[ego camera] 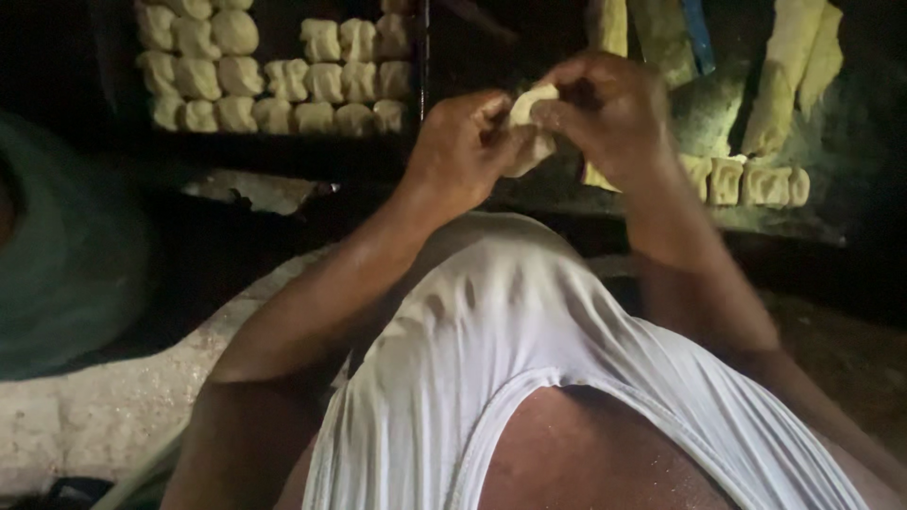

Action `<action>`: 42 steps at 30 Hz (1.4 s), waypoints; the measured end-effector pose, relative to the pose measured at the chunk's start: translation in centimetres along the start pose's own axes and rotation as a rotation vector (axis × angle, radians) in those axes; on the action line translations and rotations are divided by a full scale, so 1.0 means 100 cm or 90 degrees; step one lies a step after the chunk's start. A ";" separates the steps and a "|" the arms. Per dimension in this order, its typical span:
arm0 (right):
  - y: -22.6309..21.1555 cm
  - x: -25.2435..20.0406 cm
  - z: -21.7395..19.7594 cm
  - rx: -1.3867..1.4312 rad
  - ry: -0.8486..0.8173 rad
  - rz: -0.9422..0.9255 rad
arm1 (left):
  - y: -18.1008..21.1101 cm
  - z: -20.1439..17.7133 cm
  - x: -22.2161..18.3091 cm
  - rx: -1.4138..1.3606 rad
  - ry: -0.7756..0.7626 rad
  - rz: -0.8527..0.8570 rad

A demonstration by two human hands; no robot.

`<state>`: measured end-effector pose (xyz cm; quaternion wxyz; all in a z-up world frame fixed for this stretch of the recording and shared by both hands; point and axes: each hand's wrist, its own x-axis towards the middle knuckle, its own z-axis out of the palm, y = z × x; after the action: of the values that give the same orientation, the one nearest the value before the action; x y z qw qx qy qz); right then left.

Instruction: The person shapes dough by hand, pulling small pieces from a large strip, rolling them into small balls or ovals, and placing them onto a large baking tray.

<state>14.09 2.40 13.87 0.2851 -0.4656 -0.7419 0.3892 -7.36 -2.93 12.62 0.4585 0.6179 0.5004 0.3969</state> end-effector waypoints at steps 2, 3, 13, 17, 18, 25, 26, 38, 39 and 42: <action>0.003 -0.013 0.015 -0.164 0.088 -0.133 | -0.004 0.003 0.006 -0.102 0.009 -0.027; 0.002 -0.018 0.022 -0.326 0.167 -0.271 | -0.006 0.003 0.008 -0.199 0.025 -0.058; 0.016 -0.051 0.004 -0.317 0.168 -0.342 | 0.008 0.011 0.021 -0.105 -0.065 -0.044; 0.014 -0.050 -0.028 -0.029 0.114 -0.069 | 0.016 0.030 0.017 -0.067 -0.045 0.183; 0.013 -0.050 -0.032 0.154 0.143 0.084 | 0.018 0.035 0.016 -0.087 -0.053 0.253; 0.040 -0.051 -0.072 0.329 0.014 0.078 | 0.035 0.060 0.025 -0.177 -0.037 0.159; 0.044 -0.051 -0.077 0.234 0.033 0.015 | 0.036 0.066 0.025 -0.134 -0.051 0.125; 0.050 -0.087 -0.067 -0.425 0.235 -0.381 | 0.031 0.107 0.030 -0.462 -0.102 -0.189; 0.057 -0.086 -0.072 -0.378 0.218 -0.394 | 0.031 0.110 0.033 -0.418 -0.081 -0.202; 0.090 -0.099 -0.094 -0.256 0.180 -0.324 | 0.026 0.116 0.034 -0.321 0.044 -0.098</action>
<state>29.66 -1.33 10.69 0.3754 -0.3618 -0.8492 0.0838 4.90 -1.78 12.17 0.6096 0.4305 0.4463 0.4939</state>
